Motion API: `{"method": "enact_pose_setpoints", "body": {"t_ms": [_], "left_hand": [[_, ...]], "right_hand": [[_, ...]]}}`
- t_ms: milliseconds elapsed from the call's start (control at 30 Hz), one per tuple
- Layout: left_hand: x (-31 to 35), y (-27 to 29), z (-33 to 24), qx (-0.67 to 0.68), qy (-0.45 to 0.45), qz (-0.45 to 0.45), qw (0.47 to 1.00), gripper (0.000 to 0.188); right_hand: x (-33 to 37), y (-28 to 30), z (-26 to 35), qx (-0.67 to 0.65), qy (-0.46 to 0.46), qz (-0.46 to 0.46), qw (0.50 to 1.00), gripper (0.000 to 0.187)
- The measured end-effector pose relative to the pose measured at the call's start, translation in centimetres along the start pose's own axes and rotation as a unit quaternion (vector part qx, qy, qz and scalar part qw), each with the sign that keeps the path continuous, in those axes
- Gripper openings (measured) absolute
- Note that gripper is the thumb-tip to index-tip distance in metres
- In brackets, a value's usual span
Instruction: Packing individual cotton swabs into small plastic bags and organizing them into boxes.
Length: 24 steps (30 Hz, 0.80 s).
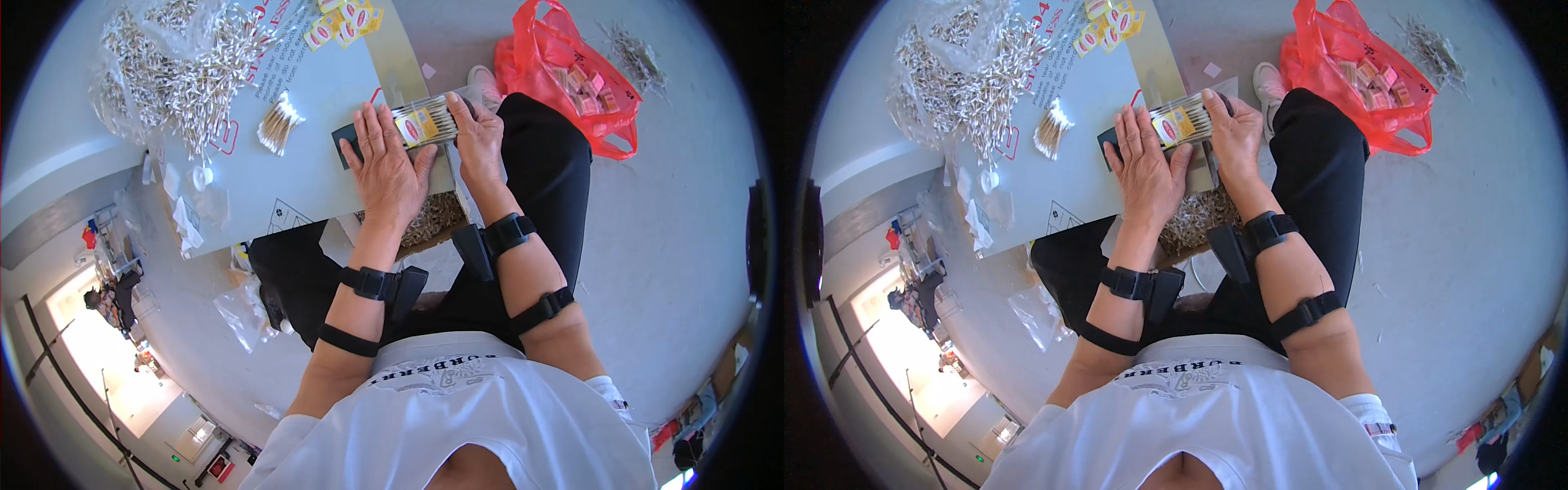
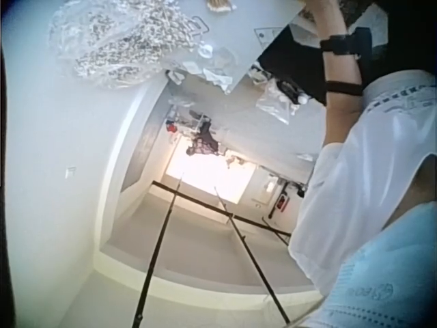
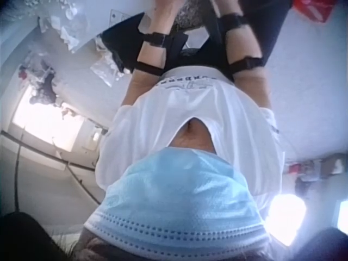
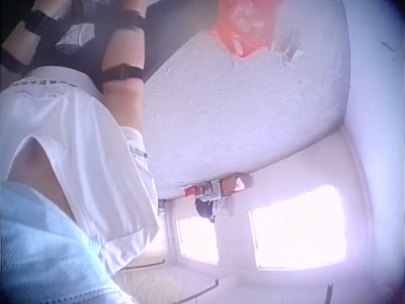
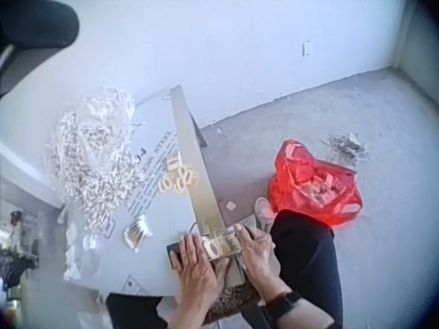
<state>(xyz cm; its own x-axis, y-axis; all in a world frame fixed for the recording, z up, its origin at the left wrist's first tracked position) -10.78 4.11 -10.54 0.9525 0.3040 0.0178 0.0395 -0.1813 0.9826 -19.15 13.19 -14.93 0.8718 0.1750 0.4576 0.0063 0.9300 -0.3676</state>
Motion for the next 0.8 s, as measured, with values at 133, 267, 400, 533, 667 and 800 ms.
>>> {"method": "enact_pose_setpoints", "body": {"t_ms": [133,267,400,533,667,800], "left_hand": [[-0.2,0.0,-0.2,-0.005,-0.010,-0.009,1.000,0.079],[0.3,0.0,-0.2,0.015,-0.012,-0.015,1.000,0.082],[0.4,0.1,-0.2,0.014,-0.014,-0.013,1.000,0.083],[0.7,0.4,0.1,0.044,-0.010,-0.037,0.998,0.085],[1.5,0.7,0.3,0.041,-0.012,-0.022,0.999,0.084],[2.2,0.9,0.5,0.004,-0.014,0.007,1.000,0.079]], "right_hand": [[0.5,-0.3,0.0,-0.012,0.028,-0.004,1.000,0.020],[0.5,-0.3,-0.2,-0.050,0.006,-0.003,0.999,0.019],[0.5,-0.3,0.0,-0.040,0.010,-0.002,0.999,0.018],[0.9,-0.4,1.0,-0.065,-0.048,-0.002,0.997,0.017],[1.0,1.0,1.1,-0.050,-0.130,-0.004,0.990,0.014],[1.4,1.3,1.2,-0.034,-0.115,0.003,0.993,0.017]]}}
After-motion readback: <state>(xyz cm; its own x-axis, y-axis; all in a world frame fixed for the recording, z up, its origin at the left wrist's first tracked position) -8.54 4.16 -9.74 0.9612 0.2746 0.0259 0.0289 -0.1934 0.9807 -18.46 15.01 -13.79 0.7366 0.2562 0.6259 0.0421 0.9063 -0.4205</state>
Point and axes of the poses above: each hand's wrist, its own x-axis away from the middle knuckle, its own y-axis out of the back of the hand, z = x × y, the point moved 1 cm from there along -x, towards the middle knuckle, and after that the axes turned 5 degrees about -y, right-handed, at the moved point
